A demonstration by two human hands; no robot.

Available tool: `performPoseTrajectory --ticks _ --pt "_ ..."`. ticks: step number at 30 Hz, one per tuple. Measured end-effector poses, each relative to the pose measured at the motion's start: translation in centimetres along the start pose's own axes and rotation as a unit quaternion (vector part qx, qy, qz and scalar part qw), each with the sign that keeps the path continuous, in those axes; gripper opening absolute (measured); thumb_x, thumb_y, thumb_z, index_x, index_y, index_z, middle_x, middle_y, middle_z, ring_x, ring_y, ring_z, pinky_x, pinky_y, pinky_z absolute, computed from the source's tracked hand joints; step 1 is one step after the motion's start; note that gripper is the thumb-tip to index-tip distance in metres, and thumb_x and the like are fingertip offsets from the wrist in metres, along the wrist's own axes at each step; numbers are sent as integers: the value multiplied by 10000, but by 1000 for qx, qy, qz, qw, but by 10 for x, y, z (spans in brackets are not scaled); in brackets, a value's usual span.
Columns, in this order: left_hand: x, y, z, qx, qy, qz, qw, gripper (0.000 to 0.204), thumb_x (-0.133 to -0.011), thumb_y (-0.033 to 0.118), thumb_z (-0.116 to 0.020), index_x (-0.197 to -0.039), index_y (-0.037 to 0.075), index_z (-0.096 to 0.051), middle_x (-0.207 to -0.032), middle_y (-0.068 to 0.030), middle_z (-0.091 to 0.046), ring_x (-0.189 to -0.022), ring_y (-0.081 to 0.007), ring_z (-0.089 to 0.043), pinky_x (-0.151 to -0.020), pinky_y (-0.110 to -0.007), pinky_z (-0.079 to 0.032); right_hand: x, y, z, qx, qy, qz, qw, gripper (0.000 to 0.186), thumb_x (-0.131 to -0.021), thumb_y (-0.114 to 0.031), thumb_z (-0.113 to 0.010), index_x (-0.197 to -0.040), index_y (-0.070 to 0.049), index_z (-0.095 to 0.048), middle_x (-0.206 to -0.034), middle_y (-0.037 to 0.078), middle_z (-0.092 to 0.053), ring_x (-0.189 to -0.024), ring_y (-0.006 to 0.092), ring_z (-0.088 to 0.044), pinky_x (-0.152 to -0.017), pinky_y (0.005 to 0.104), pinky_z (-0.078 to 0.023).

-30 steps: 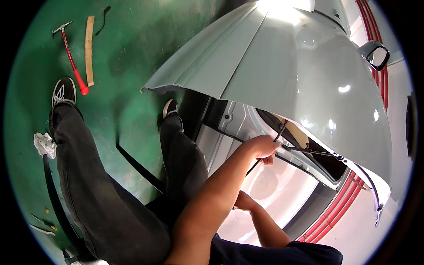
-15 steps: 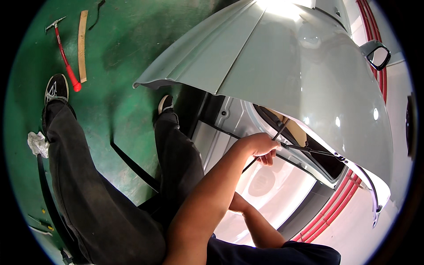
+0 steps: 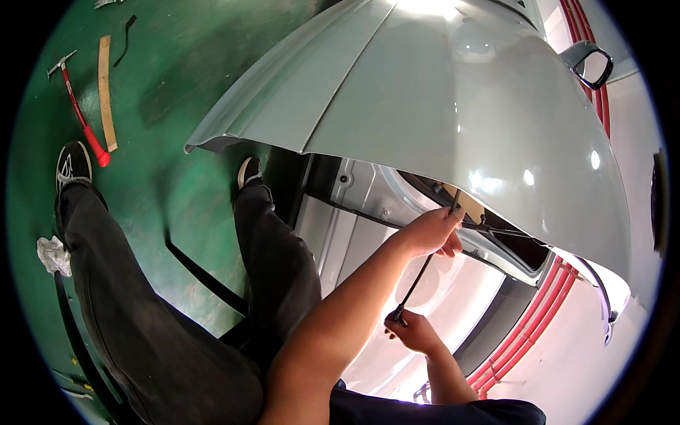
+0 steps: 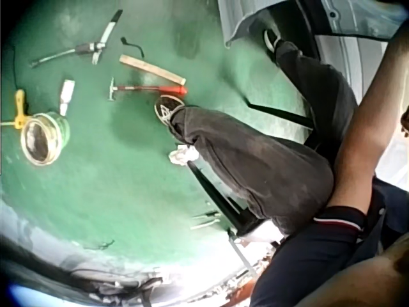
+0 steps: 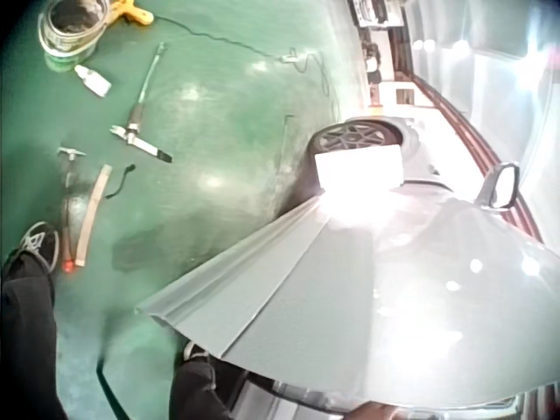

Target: The person works on a white car hood in a workshop, using a pry tool to adjust the hood edge and a hammer with a wooden block to tap the surface. The person repeatedly opens and closes the hood while performing these adjustments.

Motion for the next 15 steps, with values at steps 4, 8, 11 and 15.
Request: performPoseTrajectory --ticks 4,8,11,15 --pt "-5 -1 -7 5 16 -24 1000 512 -1099 503 -420 -1186 12 -539 -875 -120 -697 -651 -169 -653 -643 -318 -537 17 -2 20 114 82 6 990 290 -938 -297 -732 -978 -12 -694 -783 99 -737 -748 208 -731 -720 357 -559" --pt "-10 1 -19 -7 27 -57 998 483 -1112 472 -411 -1205 17 -540 -884 -105 -698 -667 -161 -657 -644 -324 -537 34 -13 48 90 117 -32 988 396 -883 -433 -805 -844 -51 -709 -685 76 -716 -641 219 -724 -630 341 -547" --pt "-13 0 -30 15 29 -65 997 475 -1123 455 -389 -1213 14 -541 -878 -105 -696 -678 -165 -666 -652 -326 -542 43 -18 78 193 148 20 970 395 -867 -434 -815 -777 -67 -699 -624 82 -666 -582 276 -666 -581 371 -523" --pt "-16 -3 -40 53 14 -63 996 473 -1123 462 -390 -1162 17 -545 -867 -99 -702 -697 -174 -680 -664 -331 -550 55 -38 93 240 165 96 952 259 -897 -327 -753 -829 -81 -708 -728 126 -698 -696 354 -670 -677 441 -530"
Point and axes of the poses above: each hand's wrist, its own x-axis away from the middle knuckle, its own z-axis out of the back of the hand, y = z × x, the point moved 4 cm from there along -x, towards the middle knuckle
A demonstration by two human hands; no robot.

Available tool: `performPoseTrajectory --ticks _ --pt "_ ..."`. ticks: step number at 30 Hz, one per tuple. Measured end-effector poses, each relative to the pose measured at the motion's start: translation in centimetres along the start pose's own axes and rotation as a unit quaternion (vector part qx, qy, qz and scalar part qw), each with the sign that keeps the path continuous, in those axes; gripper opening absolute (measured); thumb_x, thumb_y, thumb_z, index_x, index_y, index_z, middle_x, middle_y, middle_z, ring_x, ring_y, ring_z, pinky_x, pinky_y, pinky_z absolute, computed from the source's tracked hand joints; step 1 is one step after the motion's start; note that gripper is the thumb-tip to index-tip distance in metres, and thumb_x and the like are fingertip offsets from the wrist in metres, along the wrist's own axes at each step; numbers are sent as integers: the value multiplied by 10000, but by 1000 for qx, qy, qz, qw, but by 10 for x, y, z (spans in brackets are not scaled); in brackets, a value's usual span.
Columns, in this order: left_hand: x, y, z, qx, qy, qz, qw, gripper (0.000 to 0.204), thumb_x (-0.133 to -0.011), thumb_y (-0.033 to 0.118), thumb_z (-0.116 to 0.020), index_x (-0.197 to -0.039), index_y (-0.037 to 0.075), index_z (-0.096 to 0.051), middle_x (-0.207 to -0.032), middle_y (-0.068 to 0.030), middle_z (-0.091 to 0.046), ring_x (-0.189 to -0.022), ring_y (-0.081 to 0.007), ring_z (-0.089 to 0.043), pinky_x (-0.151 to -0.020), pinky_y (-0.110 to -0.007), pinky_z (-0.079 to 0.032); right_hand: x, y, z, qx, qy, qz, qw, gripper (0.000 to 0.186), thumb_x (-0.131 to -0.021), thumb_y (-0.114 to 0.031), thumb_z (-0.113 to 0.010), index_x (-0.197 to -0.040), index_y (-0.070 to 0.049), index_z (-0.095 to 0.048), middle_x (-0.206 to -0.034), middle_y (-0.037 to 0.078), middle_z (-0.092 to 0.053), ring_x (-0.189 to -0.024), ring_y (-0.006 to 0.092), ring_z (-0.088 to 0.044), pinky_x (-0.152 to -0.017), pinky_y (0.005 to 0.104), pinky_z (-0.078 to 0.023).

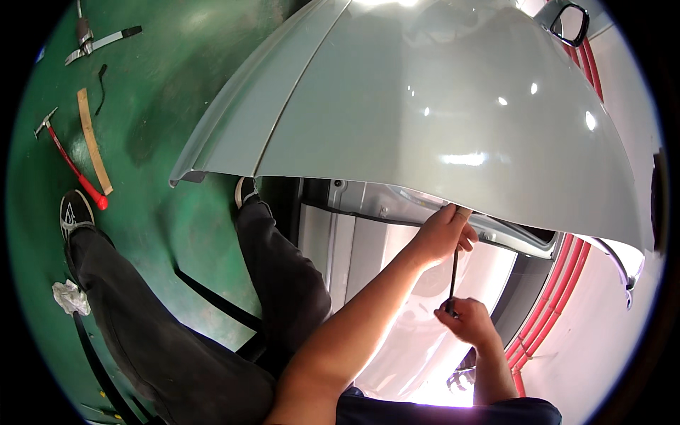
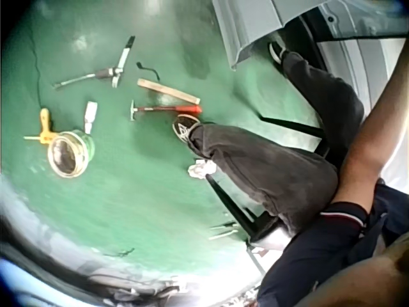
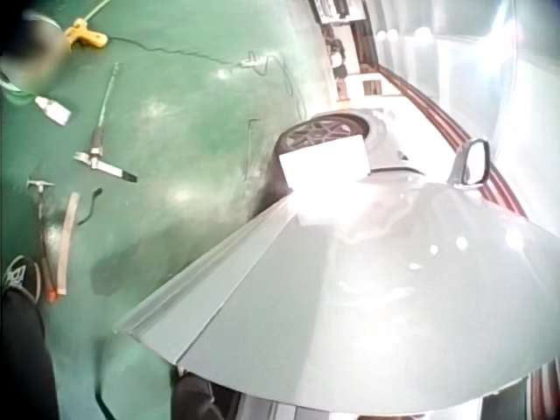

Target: The person works on a white car hood in a workshop, using a pry tool to adjust the hood edge and a hammer with a wooden block to tap the surface. The person repeatedly opens and closes the hood while performing these adjustments.

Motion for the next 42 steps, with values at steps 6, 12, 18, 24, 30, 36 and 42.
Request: performPoseTrajectory --ticks 6,12,18,24,30,36,42 --pt "9 -3 -14 -20 -14 12 1000 438 -1117 451 -425 -1123 34 -560 -865 -82 -718 -692 -150 -678 -678 -316 -532 7 1 11 -56 189 1 980 132 -868 -150 -669 -796 -42 -643 -750 136 -656 -733 375 -624 -702 459 -481" --pt "17 -18 -10 -5 -26 32 999 386 -1115 397 -442 -1129 36 -578 -850 -71 -720 -704 -134 -672 -674 -315 -525 -2 15 5 -88 248 -6 965 194 -829 -111 -699 -709 -22 -575 -643 134 -573 -638 347 -556 -621 436 -440" --pt "13 -22 -8 -73 -50 60 994 484 -1097 499 -472 -1182 35 -583 -960 -84 -740 -829 -148 -717 -785 -315 -565 -11 36 7 -122 245 12 962 255 -824 -125 -751 -688 -23 -561 -628 137 -551 -602 340 -536 -585 429 -422" --pt "22 -33 42 -267 8 92 959 742 -1052 658 -427 -1347 -9 -568 -1012 -133 -736 -890 -196 -724 -838 -337 -565 -2 63 10 -148 297 108 937 233 -795 -160 -796 -773 -28 -605 -702 135 -582 -655 352 -565 -593 440 -441" --pt "96 -2 93 -418 247 144 863 836 -1022 715 -419 -1314 -53 -575 -1028 -185 -738 -906 -249 -737 -848 -364 -577 -1 89 6 -249 305 243 887 254 -805 -205 -743 -997 -54 -672 -835 158 -629 -786 389 -640 -700 482 -525" --pt "258 41 145 -594 440 248 626 718 -1053 644 -427 -1210 -33 -607 -924 -154 -751 -777 -217 -726 -709 -328 -555 0 120 5 -231 406 343 815 229 -731 -146 -730 -906 -28 -641 -814 129 -652 -863 334 -680 -757 456 -560" --pt "308 18 130 -610 504 248 559 636 -1063 576 -480 -1164 -39 -606 -903 -154 -741 -738 -224 -717 -668 -330 -557 -23 133 -37 -203 478 395 758 95 -709 -123 -688 -727 -46 -636 -693 82 -654 -715 252 -673 -687 353 -548"
Point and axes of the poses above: each hand's wrist, its own x-axis away from the middle knuckle, its own z-axis out of the back of the hand, y = z × x, the point moved 4 cm from there along -x, towards the middle knuckle
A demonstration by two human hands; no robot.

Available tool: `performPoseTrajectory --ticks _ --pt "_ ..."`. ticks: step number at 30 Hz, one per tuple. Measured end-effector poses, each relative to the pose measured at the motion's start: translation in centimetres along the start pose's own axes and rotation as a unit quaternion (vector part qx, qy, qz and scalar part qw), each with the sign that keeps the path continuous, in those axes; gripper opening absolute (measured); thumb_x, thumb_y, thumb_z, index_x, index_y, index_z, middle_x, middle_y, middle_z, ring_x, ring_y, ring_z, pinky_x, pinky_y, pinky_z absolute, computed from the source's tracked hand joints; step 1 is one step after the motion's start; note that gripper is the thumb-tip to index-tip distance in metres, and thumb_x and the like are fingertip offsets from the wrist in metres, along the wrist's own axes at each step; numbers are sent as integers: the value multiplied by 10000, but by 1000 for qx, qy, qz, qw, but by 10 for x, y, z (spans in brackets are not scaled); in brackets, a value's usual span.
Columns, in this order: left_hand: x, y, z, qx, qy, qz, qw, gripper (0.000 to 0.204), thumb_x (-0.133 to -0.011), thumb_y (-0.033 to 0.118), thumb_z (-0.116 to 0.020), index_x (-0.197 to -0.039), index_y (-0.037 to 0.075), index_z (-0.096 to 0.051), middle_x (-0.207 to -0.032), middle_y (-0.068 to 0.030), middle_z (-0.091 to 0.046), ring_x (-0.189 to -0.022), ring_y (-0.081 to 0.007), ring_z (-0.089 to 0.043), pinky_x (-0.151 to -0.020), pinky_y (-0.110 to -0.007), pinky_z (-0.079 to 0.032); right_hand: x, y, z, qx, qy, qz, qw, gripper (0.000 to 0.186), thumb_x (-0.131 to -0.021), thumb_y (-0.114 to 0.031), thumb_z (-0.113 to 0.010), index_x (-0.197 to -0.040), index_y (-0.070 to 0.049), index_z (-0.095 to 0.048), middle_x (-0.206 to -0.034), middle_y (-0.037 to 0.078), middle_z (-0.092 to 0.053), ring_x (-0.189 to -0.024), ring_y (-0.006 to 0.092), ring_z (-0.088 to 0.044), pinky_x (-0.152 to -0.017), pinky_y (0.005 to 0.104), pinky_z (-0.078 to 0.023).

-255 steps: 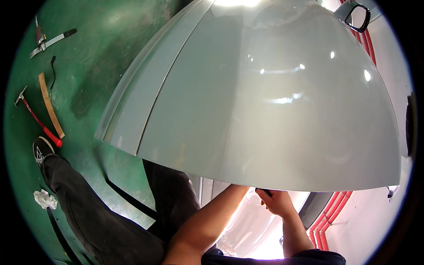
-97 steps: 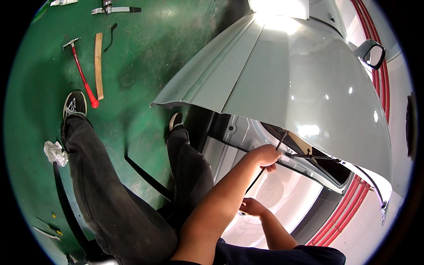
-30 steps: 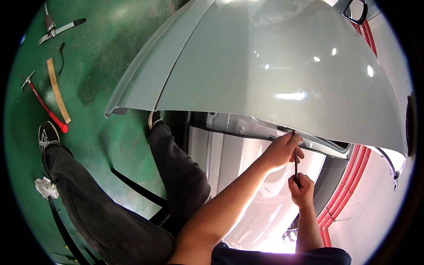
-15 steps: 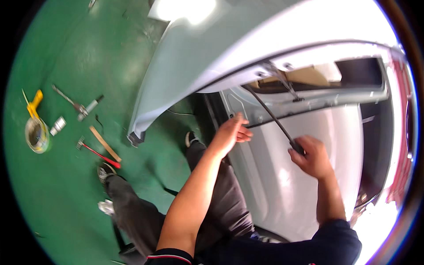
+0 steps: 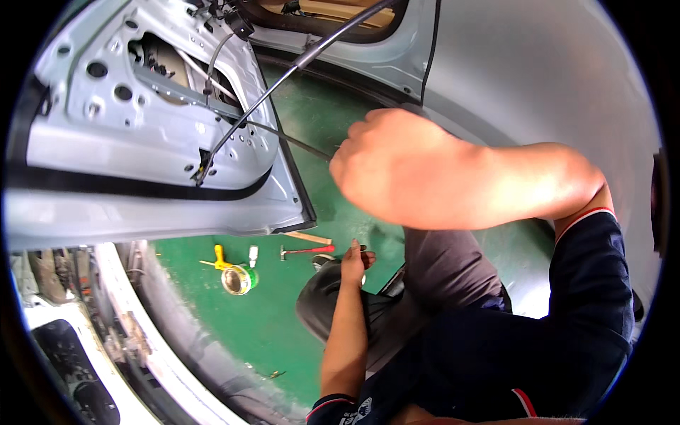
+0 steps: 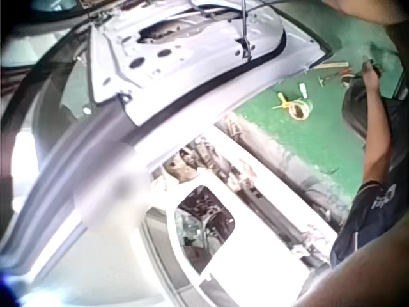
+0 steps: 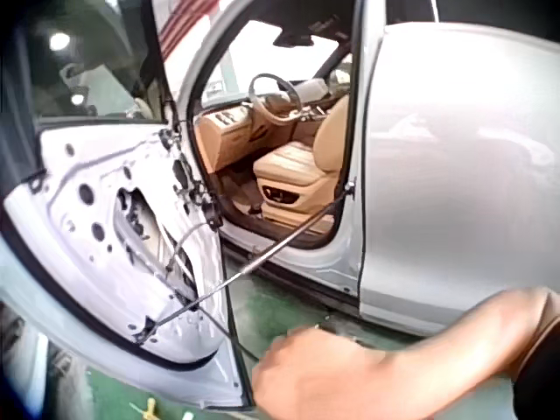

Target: The person works on a white car hood in a workshop, using a pry tool to adjust the hood edge and a hammer with a wooden block to tap the surface. The person repeatedly opens and closes the hood while performing these adjustments.

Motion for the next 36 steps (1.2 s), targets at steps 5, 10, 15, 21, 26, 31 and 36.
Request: performPoseTrajectory --ticks 5,10,15,21,26,31,36 --pt "7 -6 -1 48 33 6 998 580 -1070 512 -524 -1192 -51 -594 -865 -151 -722 -717 -228 -708 -647 -314 -562 0 17 -1 -63 -58 12 996 112 -683 -135 -802 -786 -93 -791 -804 58 -764 -817 236 -754 -631 358 -567" --pt "6 -14 -4 37 39 -3 999 574 -1069 495 -539 -1201 -61 -592 -861 -149 -724 -711 -218 -704 -650 -306 -566 8 31 1 -71 -88 30 993 127 -707 -146 -810 -828 -107 -802 -865 40 -774 -860 231 -752 -642 346 -560" --pt "12 -16 1 34 32 -8 999 602 -1062 504 -552 -1226 -75 -584 -868 -145 -726 -727 -208 -707 -666 -301 -569 13 30 -4 -53 -100 36 993 128 -747 -175 -799 -861 -117 -808 -868 33 -764 -853 224 -736 -661 339 -518" --pt "30 -3 -4 58 33 -20 998 585 -1063 502 -549 -1203 -64 -606 -901 -148 -727 -771 -213 -712 -711 -316 -574 1 1 -6 11 -162 92 982 137 -755 -179 -779 -867 -104 -805 -902 65 -762 -890 244 -725 -697 356 -508" --pt "45 68 -23 101 -24 -89 991 650 -1073 563 -447 -1266 -36 -607 -1036 -135 -732 -885 -204 -708 -838 -330 -546 -7 -11 -12 -2 -99 45 994 304 -744 -127 -729 -1014 10 -708 -888 86 -698 -892 269 -679 -751 412 -531" --pt "64 208 -68 253 -255 -234 903 624 -1111 520 -377 -1326 -35 -566 -1138 -184 -716 -1045 -283 -708 -955 -381 -539 -25 -25 1 25 -129 -26 991 618 -716 -167 -824 -1286 -48 -615 -912 100 -671 -892 299 -678 -753 416 -545" --pt "67 284 -128 349 -372 -355 783 411 -1109 428 -481 -1210 56 -624 -1034 -24 -684 -917 -122 -659 -817 -288 -547 -29 -25 -21 61 -199 -106 972 687 -715 -184 -839 -1358 -123 -603 -851 92 -620 -827 325 -631 -724 453 -510"
Point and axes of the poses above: each hand's wrist, its own x-axis away from the middle knuckle, its own z-axis out of the back of the hand, y = z × x, the point moved 4 cm from there along -x, towards the middle knuckle
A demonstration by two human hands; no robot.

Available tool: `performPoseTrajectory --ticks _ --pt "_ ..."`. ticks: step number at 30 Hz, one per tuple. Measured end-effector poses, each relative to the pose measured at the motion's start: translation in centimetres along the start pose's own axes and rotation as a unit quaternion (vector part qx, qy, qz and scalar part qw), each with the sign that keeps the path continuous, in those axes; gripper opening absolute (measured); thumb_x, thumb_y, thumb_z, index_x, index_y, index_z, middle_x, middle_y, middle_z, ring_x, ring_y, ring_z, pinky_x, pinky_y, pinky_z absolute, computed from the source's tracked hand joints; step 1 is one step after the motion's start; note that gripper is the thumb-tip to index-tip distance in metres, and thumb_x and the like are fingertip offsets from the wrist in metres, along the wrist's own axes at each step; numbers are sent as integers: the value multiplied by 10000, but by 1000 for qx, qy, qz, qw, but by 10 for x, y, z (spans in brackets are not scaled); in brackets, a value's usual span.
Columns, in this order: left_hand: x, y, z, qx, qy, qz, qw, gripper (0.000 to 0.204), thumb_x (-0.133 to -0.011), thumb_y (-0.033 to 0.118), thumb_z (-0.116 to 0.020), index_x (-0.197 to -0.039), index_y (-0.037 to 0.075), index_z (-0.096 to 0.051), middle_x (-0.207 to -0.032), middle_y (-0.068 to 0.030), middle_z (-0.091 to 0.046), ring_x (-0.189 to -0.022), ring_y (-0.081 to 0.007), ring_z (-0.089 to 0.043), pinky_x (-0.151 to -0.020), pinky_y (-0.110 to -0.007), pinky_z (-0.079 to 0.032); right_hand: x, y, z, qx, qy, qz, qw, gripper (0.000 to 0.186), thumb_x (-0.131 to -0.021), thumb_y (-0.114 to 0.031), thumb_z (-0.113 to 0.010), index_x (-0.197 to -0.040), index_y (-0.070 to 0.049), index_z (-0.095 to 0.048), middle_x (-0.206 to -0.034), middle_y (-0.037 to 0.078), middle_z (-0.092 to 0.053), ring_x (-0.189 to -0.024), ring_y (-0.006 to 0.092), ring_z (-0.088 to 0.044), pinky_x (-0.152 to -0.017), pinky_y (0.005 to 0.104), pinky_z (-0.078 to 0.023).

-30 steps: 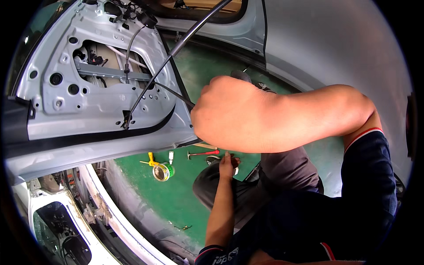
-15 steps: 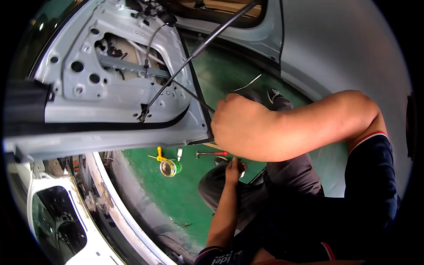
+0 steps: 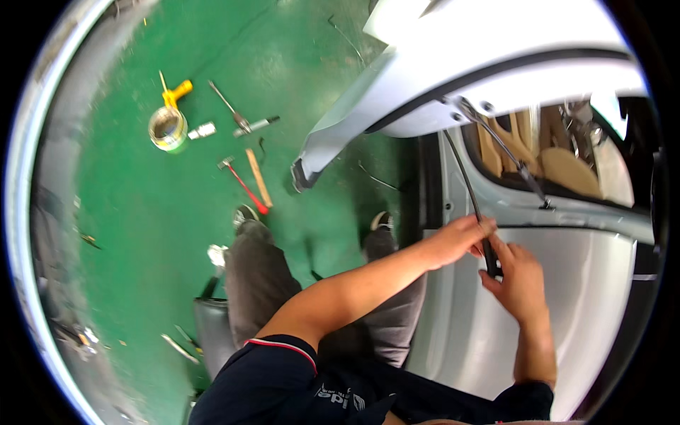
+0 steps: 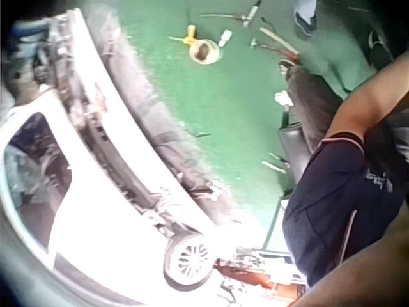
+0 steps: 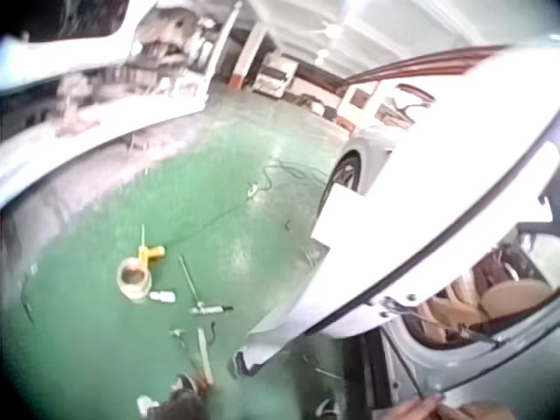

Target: The person works on a white car hood in a workshop, using a pry tool to adjust the hood edge and a hammer with a wooden block to tap the surface. The person repeatedly opens and closes the hood while performing these adjustments.

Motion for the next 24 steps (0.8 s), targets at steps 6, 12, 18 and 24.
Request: performPoseTrajectory --ticks 6,12,18,24 --pt "-20 4 -30 166 -71 -60 982 299 -1102 359 -529 -1051 76 -609 -907 28 -609 -832 -73 -563 -783 -266 -472 -14 -26 15 46 -25 -95 994 523 -706 -145 -815 -1202 -82 -661 -805 75 -604 -724 288 -609 -670 418 -500" --pt "-28 11 -44 290 -76 -142 943 314 -1125 303 -462 -1061 22 -583 -945 -37 -598 -961 -141 -588 -894 -315 -491 -21 -32 15 127 -57 -108 984 323 -787 -226 -794 -978 -18 -636 -751 109 -550 -697 325 -552 -642 426 -448" --pt "-9 38 -45 322 -74 -116 937 337 -1127 283 -441 -993 13 -591 -915 -59 -615 -884 -166 -577 -868 -339 -489 -23 -53 26 144 -17 -85 986 302 -832 -251 -761 -840 -25 -560 -755 130 -537 -715 349 -546 -643 443 -438" --pt "-9 32 -56 328 -41 -141 933 323 -1121 291 -429 -991 32 -570 -868 -78 -611 -846 -203 -592 -846 -347 -481 -21 -58 16 107 10 -182 977 215 -799 -124 -733 -844 -23 -549 -779 135 -540 -730 343 -550 -663 428 -440"
Point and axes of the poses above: each hand's wrist, its own x-axis away from the middle knuckle, its own z-axis out of the back of the hand, y = z × x, the point moved 4 cm from there along -x, towards the middle knuckle
